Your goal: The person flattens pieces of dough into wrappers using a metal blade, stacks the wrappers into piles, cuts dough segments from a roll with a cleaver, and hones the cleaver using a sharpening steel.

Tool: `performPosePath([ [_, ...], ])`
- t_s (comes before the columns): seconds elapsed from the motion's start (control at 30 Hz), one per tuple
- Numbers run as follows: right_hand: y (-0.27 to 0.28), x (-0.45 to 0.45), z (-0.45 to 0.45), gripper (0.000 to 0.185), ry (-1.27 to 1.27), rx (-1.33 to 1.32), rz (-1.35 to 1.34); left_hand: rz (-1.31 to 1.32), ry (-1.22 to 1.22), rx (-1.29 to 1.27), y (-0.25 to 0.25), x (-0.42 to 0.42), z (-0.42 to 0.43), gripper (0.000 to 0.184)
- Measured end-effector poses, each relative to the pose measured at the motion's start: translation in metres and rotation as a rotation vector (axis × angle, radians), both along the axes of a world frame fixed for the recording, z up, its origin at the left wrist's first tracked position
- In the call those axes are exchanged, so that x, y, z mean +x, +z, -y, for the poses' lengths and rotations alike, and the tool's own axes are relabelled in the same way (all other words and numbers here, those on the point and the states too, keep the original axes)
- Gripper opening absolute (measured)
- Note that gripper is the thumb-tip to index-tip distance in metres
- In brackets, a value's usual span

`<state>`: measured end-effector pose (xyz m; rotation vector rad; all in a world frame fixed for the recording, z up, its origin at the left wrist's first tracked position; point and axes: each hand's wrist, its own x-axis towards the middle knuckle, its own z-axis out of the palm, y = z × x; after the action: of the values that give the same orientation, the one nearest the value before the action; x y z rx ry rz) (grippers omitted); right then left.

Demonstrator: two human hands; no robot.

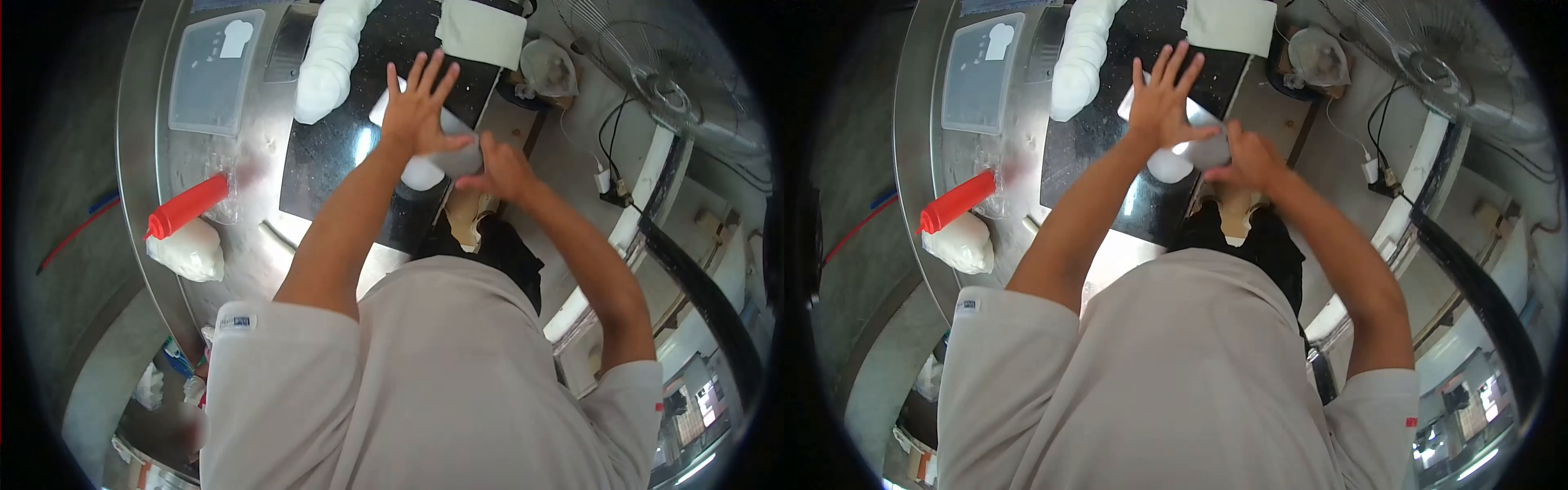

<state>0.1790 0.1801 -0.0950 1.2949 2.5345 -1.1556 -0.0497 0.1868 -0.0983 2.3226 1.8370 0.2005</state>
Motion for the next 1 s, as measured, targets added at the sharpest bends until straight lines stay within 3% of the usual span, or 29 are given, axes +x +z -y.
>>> performPosePath([
  [0.13, -0.001, -0.003, 0.006, 0.094, -0.061, 0.045, -0.093, 0.038, -0.07, 0.066, -0.006, -0.001, -0.002, 0.124],
  [0.17, 0.018, -0.003, 0.035, 0.09, -0.147, -0.091, -0.149, 0.039, -0.121, 0.066, -0.009, -0.003, 0.007, 0.124],
  [0.27, 0.005, 0.02, 0.104, 0.096, -0.144, -0.081, -0.043, 0.054, -0.146, -0.18, 0.011, 0.021, 0.069, 0.126],
  [0.37, -0.015, 0.041, 0.065, 0.098, -0.082, -0.052, 0.077, 0.048, -0.051, -0.114, 0.0, 0.035, 0.028, 0.126],
  [0.5, -0.007, 0.036, -0.035, 0.093, 0.203, 0.001, 0.023, -0.007, 0.197, 0.057, -0.007, 0.036, 0.012, 0.128],
  [0.57, 0.005, 0.025, -0.044, 0.093, 0.257, 0.034, -0.023, -0.005, 0.286, 0.077, -0.008, 0.03, 0.008, 0.129],
  [0.63, 0.008, 0.019, -0.036, 0.095, 0.235, 0.013, -0.068, -0.003, 0.219, 0.025, -0.007, 0.025, 0.017, 0.131],
  [0.67, 0.018, 0.021, -0.018, 0.091, 0.157, -0.165, -0.027, 0.006, 0.174, 0.023, -0.008, 0.026, 0.028, 0.132],
  [0.77, -0.024, 0.051, 0.025, 0.098, 0.143, 0.081, -0.167, -0.008, 0.119, -0.069, -0.006, 0.045, 0.047, 0.132],
  [0.87, -0.017, 0.053, -0.019, 0.098, 0.194, -0.055, 0.032, -0.023, 0.156, -0.05, -0.012, 0.048, 0.018, 0.134],
  [1.0, -0.013, 0.041, -0.084, 0.095, 0.368, 0.208, -0.105, -0.065, 0.332, 0.084, -0.017, 0.047, -0.006, 0.136],
])
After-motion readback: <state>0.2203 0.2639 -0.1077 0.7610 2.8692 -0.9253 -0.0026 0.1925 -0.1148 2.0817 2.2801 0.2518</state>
